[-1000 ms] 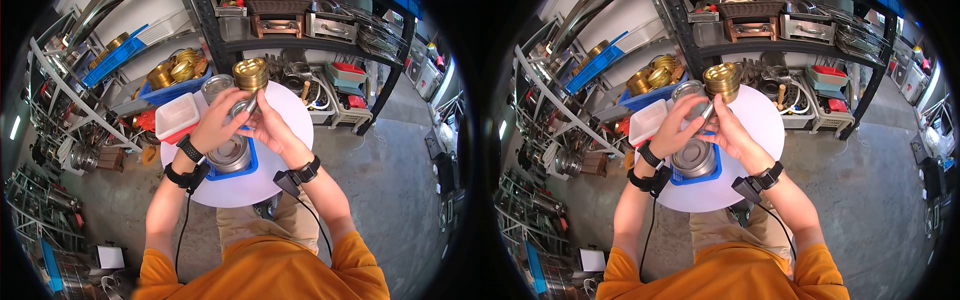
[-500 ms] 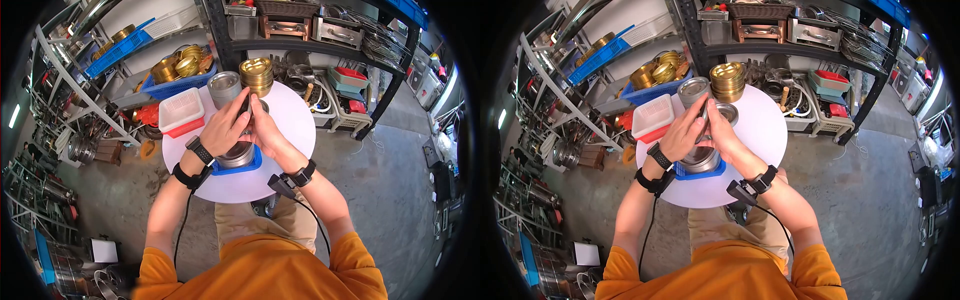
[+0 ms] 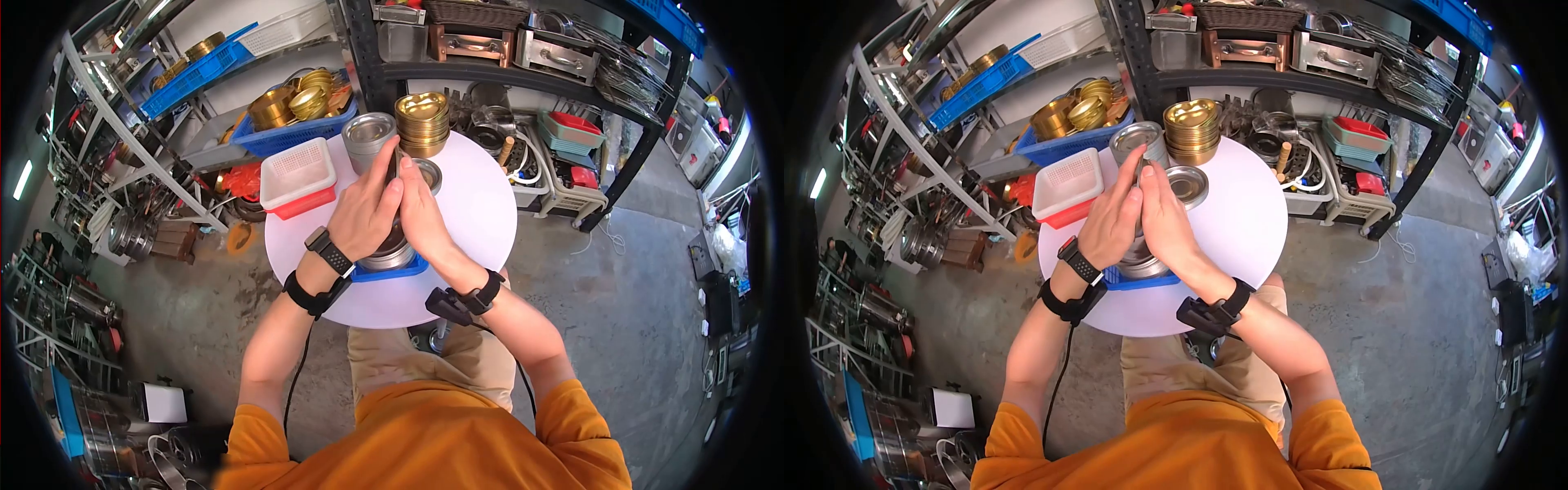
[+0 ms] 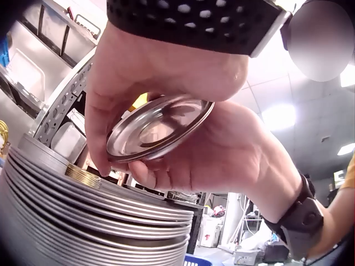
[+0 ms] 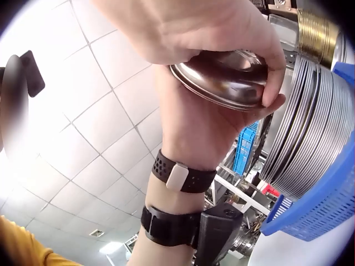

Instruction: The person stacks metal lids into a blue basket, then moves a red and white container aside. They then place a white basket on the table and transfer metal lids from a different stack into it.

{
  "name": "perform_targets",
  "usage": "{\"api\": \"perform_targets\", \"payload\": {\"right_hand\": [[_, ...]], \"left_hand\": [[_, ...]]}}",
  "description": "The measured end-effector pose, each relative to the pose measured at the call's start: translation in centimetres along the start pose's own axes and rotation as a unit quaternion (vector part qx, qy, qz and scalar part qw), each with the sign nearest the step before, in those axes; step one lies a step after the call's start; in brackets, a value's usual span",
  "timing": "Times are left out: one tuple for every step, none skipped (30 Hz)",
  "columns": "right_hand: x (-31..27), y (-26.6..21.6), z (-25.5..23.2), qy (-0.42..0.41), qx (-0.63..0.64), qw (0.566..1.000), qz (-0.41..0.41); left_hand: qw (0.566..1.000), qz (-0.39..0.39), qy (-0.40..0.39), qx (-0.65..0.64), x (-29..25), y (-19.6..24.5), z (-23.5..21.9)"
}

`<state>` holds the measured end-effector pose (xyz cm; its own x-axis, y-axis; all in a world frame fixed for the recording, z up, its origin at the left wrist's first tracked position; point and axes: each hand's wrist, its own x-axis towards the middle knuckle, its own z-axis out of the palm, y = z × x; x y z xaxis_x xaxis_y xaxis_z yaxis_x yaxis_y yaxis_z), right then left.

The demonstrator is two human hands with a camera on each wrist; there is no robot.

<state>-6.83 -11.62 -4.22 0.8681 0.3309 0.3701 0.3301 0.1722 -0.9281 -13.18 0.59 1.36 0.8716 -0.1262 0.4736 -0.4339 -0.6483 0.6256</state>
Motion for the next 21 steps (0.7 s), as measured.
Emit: {"api": "perform_targets", "payload": {"right_hand": [[-0.2,-0.6,0.1,0.008,-0.032,0.999,-0.016],[-0.5,-1.3,0.2,0.007,-0.032,0.999,-0.016],[-0.7,-2.0,0.3,0.012,-0.030,0.999,-0.005],[-0.7,-2.4,0.4,0.017,-0.028,0.999,0.006],[-0.7,-2.3,0.5,0.016,-0.028,0.999,0.006],[-0.7,-2.2,0.6,0.024,-0.038,0.999,0.000],[-0.7,-2.1,0.7,0.031,-0.050,0.998,-0.006],[-0.8,-2.1,0.7,0.031,-0.050,0.998,-0.006],[-0.9,-2.1,0.6,0.028,-0.054,0.998,-0.020],[-1.0,-2.1,0.6,0.025,-0.058,0.997,-0.035],[-1.1,-2.1,0.5,0.024,-0.059,0.997,-0.033],[-1.3,-2.3,0.6,0.027,-0.058,0.997,-0.040],[-1.3,-2.4,0.6,0.030,-0.057,0.997,-0.048],[-1.2,-2.2,0.6,0.030,-0.058,0.997,-0.048],[-1.2,-2.0,0.7,0.034,-0.063,0.994,-0.078],[-1.2,-1.8,0.7,0.037,-0.069,0.991,-0.107],[-1.3,-1.7,0.6,0.036,-0.070,0.991,-0.106],[-1.3,-2.0,0.5,0.021,-0.055,0.995,-0.081],[-1.1,-2.2,0.2,0.007,-0.040,0.998,-0.057],[-0.9,-1.8,-0.1,0.007,-0.040,0.998,-0.057],[-0.7,-0.9,-0.5,0.007,-0.085,0.993,-0.087]], "left_hand": [[1.000,0.011,0.008,-0.002,0.0,-0.3,0.1],[1.000,0.022,0.017,-0.005,0.0,-0.5,0.1],[1.000,0.022,0.018,-0.004,0.0,-0.4,0.1],[1.000,0.013,0.021,-0.007,-0.1,-0.3,0.2],[1.000,0.004,0.023,-0.010,-0.1,-0.3,0.2],[1.000,0.003,0.024,-0.010,-0.1,-0.4,0.3],[0.999,0.010,0.033,-0.009,-0.1,-0.6,0.4],[0.999,0.017,0.042,-0.009,-0.1,-0.8,0.5],[0.999,0.017,0.042,-0.010,-0.1,-0.9,0.5],[0.999,0.012,0.041,-0.022,-0.1,-1.0,0.4],[0.999,0.006,0.040,-0.035,-0.1,-1.1,0.5],[0.999,0.005,0.040,-0.036,-0.2,-1.0,0.5],[0.998,0.001,0.042,-0.036,-0.2,-0.9,0.4],[0.998,-0.002,0.044,-0.036,-0.1,-0.9,0.4],[0.998,-0.001,0.044,-0.037,0.0,-1.1,0.4],[0.998,0.019,0.054,-0.035,0.2,-1.4,0.3],[0.997,0.039,0.063,-0.033,0.1,-1.6,0.2],[0.997,0.039,0.063,-0.033,0.0,-1.7,0.0],[0.996,0.012,0.075,-0.036,-0.1,-1.6,-0.2],[0.995,-0.015,0.088,-0.039,-0.1,-1.6,-0.5],[0.995,-0.014,0.087,-0.040,-0.1,-1.3,-1.1]]}}
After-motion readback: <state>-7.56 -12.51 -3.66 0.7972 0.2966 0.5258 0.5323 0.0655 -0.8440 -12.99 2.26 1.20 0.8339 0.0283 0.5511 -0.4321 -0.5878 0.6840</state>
